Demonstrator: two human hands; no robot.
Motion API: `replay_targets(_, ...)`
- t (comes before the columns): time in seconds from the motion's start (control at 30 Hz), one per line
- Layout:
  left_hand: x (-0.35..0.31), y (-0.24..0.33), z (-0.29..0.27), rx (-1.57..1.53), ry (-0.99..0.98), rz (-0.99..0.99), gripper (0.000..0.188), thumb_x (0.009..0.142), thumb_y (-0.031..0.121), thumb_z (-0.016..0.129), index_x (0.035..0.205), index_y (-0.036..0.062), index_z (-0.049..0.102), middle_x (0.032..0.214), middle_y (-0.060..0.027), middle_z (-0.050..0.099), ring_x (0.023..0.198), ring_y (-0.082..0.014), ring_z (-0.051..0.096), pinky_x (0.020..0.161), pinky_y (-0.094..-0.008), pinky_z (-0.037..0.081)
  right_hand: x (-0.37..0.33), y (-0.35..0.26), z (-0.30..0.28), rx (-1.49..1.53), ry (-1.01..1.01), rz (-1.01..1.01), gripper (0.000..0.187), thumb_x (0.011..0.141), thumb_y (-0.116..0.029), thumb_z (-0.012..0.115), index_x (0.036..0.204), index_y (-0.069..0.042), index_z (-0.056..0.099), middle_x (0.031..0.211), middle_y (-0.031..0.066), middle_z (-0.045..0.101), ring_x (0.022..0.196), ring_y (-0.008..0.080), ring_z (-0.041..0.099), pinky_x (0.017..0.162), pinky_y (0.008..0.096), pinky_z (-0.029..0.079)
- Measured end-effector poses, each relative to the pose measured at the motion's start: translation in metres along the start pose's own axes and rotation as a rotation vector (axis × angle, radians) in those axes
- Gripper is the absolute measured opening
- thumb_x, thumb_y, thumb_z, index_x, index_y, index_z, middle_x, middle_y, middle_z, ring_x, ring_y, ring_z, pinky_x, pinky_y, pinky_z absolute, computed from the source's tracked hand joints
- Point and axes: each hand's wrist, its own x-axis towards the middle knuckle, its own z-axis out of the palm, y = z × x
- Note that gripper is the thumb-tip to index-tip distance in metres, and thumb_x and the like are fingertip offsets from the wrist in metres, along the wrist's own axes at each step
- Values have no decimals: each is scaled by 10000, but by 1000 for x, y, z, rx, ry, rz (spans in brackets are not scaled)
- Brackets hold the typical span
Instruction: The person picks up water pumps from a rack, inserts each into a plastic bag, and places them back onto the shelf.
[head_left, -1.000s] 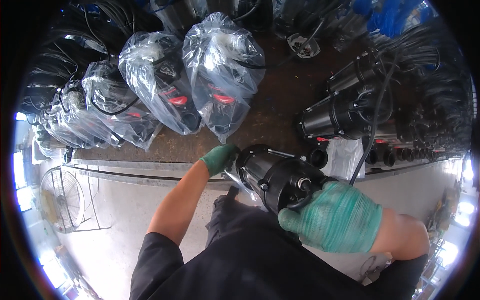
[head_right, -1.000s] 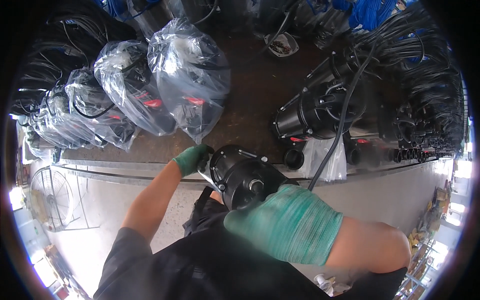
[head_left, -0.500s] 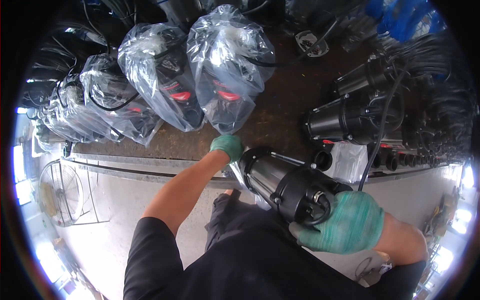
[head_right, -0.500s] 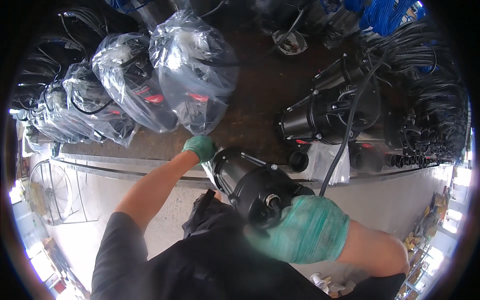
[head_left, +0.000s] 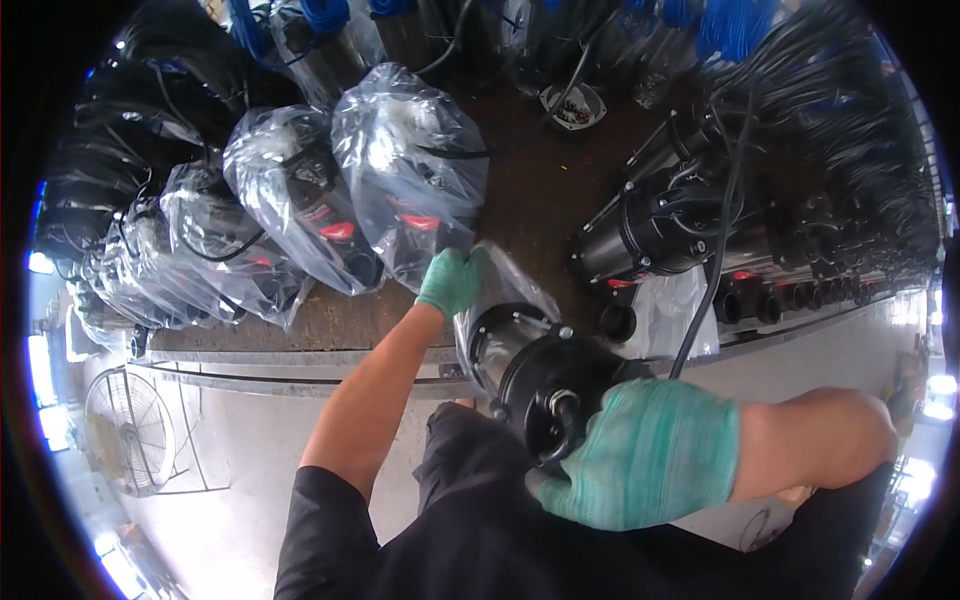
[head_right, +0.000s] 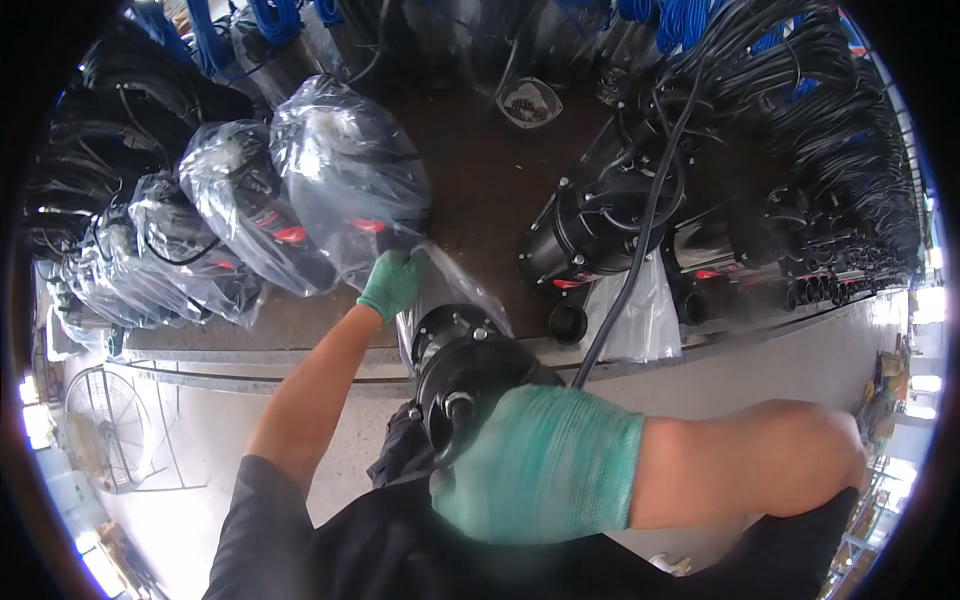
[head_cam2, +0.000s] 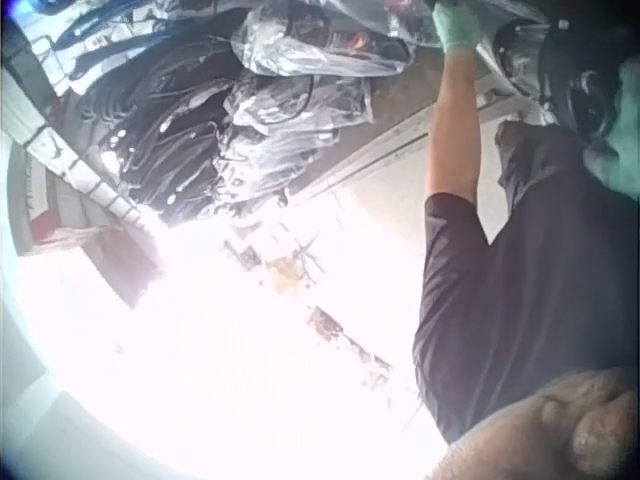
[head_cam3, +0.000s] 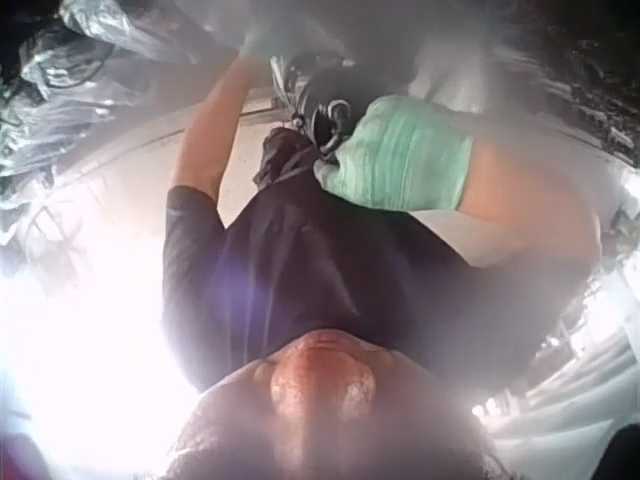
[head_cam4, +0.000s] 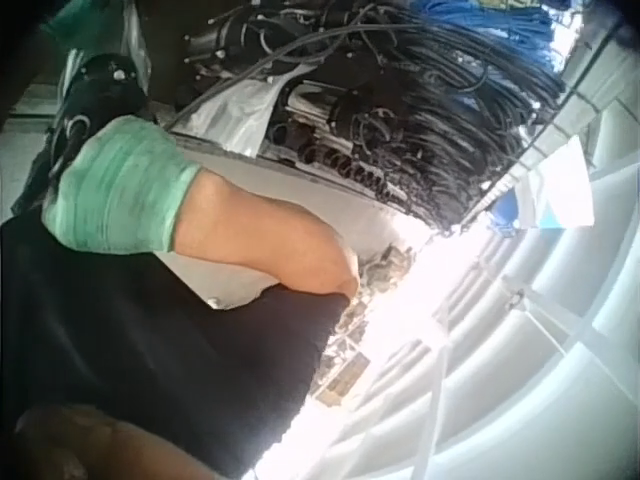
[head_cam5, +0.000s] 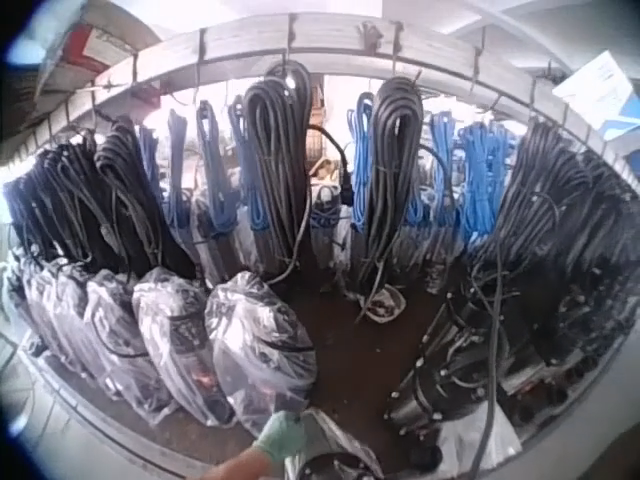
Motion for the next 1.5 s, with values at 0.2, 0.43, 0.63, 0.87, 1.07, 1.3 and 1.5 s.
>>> replay_targets(0.2, -111, 129, -112, -646, -130, 48, 382, 1030, 282, 655, 872, -62, 705, 590, -51, 539, 609, -86, 436, 540, -322, 404, -15, 15, -35, -117, 326, 337, 214, 862, -246, 773, 1022, -107, 740, 876, 38, 721, 692, 214, 711, 562, 345, 569)
replay_targets(0.43, -70, 227, -180, -345, -52, 243, 329, 968, 55, 627, 1279, -50, 608, 1108, -252, 695, 942, -343, 694, 778, -434, 547, 21, 24, -39, 268, 506, 677, 288, 936, -175, 723, 1159, 1, 678, 916, 221, 733, 772, 367, 730, 705, 410, 577)
replay_targets(0.63, -88, 283, -228, -804, -31, 134, 488, 997, 532, 653, 1024, 47, 703, 897, -36, 653, 744, -135, 599, 645, -300, 495, 31, 62, -16, 213, 513, 716, 338, 1009, -297, 613, 1154, 2, 677, 1012, 264, 715, 922, 427, 702, 832, 465, 562)
replay_targets(0.87, -55, 222, -241, -1190, 61, -23, 383, 966, 468, 739, 1018, 91, 694, 696, 11, 593, 495, -105, 522, 407, -246, 387, 43, 83, -19, 149, 617, 729, 265, 948, -233, 688, 1099, -16, 695, 1005, 218, 734, 923, 377, 721, 838, 432, 566)
replay_targets(1.07, -71, 207, -244, -1100, -75, 122, 406, 950, 480, 757, 976, 89, 653, 650, 38, 533, 480, -73, 457, 432, -237, 346, 20, 106, -60, 77, 680, 848, 629, 919, -410, 750, 1360, 3, 574, 1259, 234, 670, 1194, 371, 651, 1044, 418, 503)
replay_targets(1.3, -69, 182, -245, -1063, -179, 346, 229, 923, 188, 770, 1084, 74, 653, 827, 28, 599, 639, -67, 535, 569, -228, 440, 21, 120, -47, 457, 241, 1130, 772, 951, -707, 554, 950, 37, 760, 958, 255, 741, 989, 376, 706, 937, 443, 508)
replay_targets(1.5, -69, 181, -248, -1100, -206, 395, 181, 940, 91, 722, 1107, 38, 677, 899, 13, 647, 758, -56, 564, 671, -211, 465, 43, 123, -37, 91, 386, 884, 503, 1006, -500, 568, 1168, -51, 725, 1036, 256, 729, 1037, 430, 676, 957, 476, 506)
